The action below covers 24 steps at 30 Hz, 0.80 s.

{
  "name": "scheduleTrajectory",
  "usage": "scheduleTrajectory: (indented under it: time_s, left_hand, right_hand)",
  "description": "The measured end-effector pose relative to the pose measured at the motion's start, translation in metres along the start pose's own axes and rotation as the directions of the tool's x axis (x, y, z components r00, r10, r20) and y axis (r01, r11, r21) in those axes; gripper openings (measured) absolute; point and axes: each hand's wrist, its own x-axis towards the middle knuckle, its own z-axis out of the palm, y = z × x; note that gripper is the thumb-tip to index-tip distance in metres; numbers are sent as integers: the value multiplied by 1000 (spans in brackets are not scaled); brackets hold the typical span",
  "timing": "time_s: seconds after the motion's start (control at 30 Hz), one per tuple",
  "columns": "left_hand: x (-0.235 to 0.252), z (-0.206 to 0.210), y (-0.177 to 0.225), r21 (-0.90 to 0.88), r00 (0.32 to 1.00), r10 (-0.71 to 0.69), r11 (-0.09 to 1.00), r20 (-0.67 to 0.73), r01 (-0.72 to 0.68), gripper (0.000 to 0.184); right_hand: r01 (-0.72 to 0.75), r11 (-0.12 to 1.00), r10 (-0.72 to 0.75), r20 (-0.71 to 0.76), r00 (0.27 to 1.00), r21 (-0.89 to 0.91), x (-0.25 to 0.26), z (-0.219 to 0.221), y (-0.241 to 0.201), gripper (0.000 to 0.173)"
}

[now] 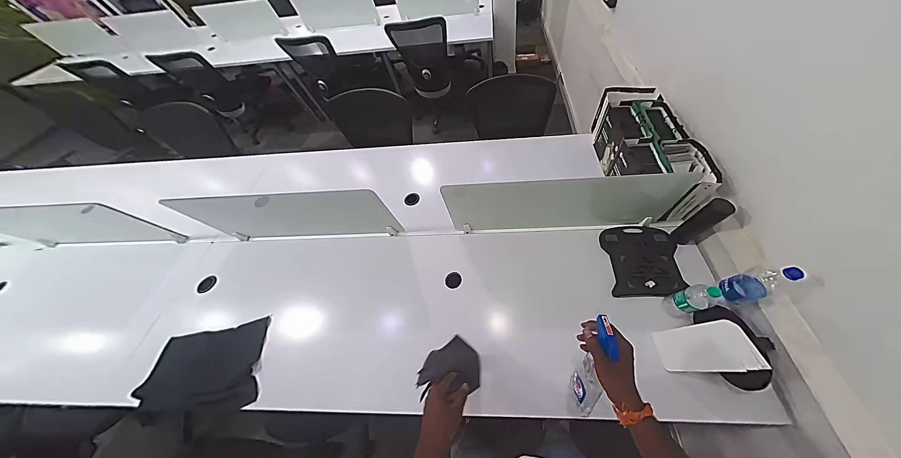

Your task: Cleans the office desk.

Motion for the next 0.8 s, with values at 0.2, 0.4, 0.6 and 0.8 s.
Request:
scheduleTrajectory:
  time_s: [0.2, 0.4, 0.6, 0.8]
  left_hand:
    - [-33, -1, -33, 72, 948, -57, 994, -314, 83, 46]
    - [-51, 9, -46, 91, 891, -132, 978, -434, 189, 44]
    - [-75, 15, -61, 8, 837, -211, 969, -505, 249, 43]
    - [-95, 19, -74, -36, 802, -283, 950, -525, 312, 43]
  right_hand:
    - [129, 960, -116, 67, 991, -250, 54, -47, 35, 23]
    - [44, 997, -13, 395, 919, -68, 110, -35, 40, 16]
    - [123, 992, -100, 407, 908, -31, 109, -8, 50, 15]
    - [132, 978, 2, 641, 767, -161, 56, -13, 52, 22]
